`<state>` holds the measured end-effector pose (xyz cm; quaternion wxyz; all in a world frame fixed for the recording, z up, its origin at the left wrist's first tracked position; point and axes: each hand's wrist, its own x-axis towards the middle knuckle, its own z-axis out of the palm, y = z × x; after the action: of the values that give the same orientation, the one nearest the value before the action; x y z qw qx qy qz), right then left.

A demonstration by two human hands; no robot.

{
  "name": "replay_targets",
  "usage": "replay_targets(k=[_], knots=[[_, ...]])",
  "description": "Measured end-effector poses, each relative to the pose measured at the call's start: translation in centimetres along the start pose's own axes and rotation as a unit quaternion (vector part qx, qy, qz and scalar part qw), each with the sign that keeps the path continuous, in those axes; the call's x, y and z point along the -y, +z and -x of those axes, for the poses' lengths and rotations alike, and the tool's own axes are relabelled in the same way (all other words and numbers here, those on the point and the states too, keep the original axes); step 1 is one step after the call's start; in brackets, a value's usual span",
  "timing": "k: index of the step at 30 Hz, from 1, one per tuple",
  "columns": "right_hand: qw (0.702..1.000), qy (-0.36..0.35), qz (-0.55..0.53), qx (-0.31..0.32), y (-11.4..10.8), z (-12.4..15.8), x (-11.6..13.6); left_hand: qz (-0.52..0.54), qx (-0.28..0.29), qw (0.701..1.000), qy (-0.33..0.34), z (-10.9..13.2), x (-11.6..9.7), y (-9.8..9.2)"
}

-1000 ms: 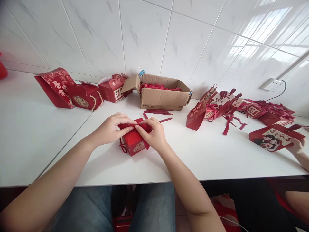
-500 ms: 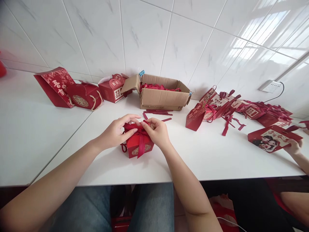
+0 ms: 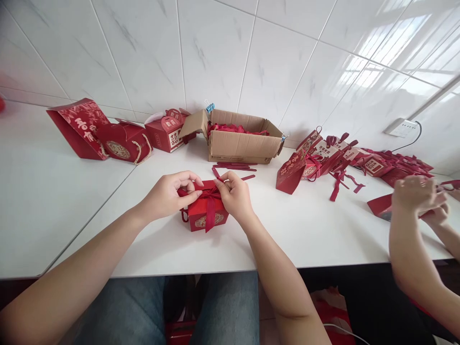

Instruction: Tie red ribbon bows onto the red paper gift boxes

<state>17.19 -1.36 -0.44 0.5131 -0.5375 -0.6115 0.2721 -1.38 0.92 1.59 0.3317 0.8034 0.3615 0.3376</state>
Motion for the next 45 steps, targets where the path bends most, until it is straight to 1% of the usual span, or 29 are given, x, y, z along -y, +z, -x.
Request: replay_targets(k=[10, 13, 16, 19, 21, 22, 24, 27, 29, 30, 31, 34, 37, 39, 42, 44, 45], knots=[[1.0, -0.01, -0.014, -0.008, -0.2, 0.2, 0.2, -0.004, 0.003, 1.0, 0.01, 0.1, -0.1, -0.5], [0.999, -0.023, -0.033, 0.003, -0.1, 0.2, 0.3, -0.016, 0.025, 0.999, 0.022, 0.2, -0.1, -0.8], [0.998, -0.027, -0.06, 0.023, -0.1, 0.1, 0.3, -0.055, 0.039, 0.997, 0.044, 0.3, -0.1, -1.3], [0.996, -0.021, -0.076, 0.029, -0.1, 0.0, 0.4, -0.085, 0.003, 0.993, 0.076, 0.1, -0.2, -1.7], [0.996, -0.022, -0.083, 0.03, 0.0, 0.0, 0.4, -0.077, -0.025, 0.993, 0.084, -0.1, -0.4, -1.7], [0.995, -0.023, -0.087, 0.031, 0.1, 0.0, 0.3, -0.065, -0.036, 0.995, 0.074, -0.2, -0.4, -1.6], [0.995, -0.025, -0.095, 0.034, 0.3, -0.1, 0.3, -0.024, -0.04, 0.998, 0.031, -0.4, -0.4, -1.2], [0.992, -0.023, -0.112, 0.046, 0.5, -0.2, 0.4, 0.068, -0.007, 0.997, -0.026, -0.7, -0.2, -0.5], [0.991, -0.02, -0.122, 0.058, 0.5, -0.2, 0.3, 0.115, 0.021, 0.992, -0.037, -0.8, -0.1, -0.3], [0.99, -0.019, -0.125, 0.063, 0.4, -0.3, 0.3, 0.127, 0.025, 0.991, -0.041, -0.9, -0.1, -0.3], [0.989, -0.019, -0.127, 0.068, 0.3, -0.3, 0.3, 0.129, 0.022, 0.99, -0.047, -0.9, -0.1, -0.3], [0.987, -0.022, -0.133, 0.089, -0.3, -0.4, 0.2, 0.12, -0.017, 0.99, -0.072, -0.9, -0.2, -0.6], [0.981, -0.036, -0.136, 0.131, -1.4, -0.4, 0.0, 0.137, -0.034, 0.986, -0.092, -0.9, -0.1, -0.8], [0.978, -0.037, -0.122, 0.167, -2.1, -0.5, -0.1, 0.167, -0.019, 0.981, -0.099, -0.8, 0.1, -1.0], [0.974, -0.016, -0.069, 0.214, -3.1, -0.6, 0.1, 0.206, 0.03, 0.971, -0.116, -0.8, 0.2, -1.2], [0.972, -0.004, -0.026, 0.232, -3.4, -0.7, 0.2, 0.216, 0.064, 0.967, -0.12, -0.8, 0.1, -1.3], [0.972, -0.002, -0.01, 0.235, -3.5, -0.7, 0.3, 0.216, 0.072, 0.967, -0.115, -0.8, 0.0, -1.3]])
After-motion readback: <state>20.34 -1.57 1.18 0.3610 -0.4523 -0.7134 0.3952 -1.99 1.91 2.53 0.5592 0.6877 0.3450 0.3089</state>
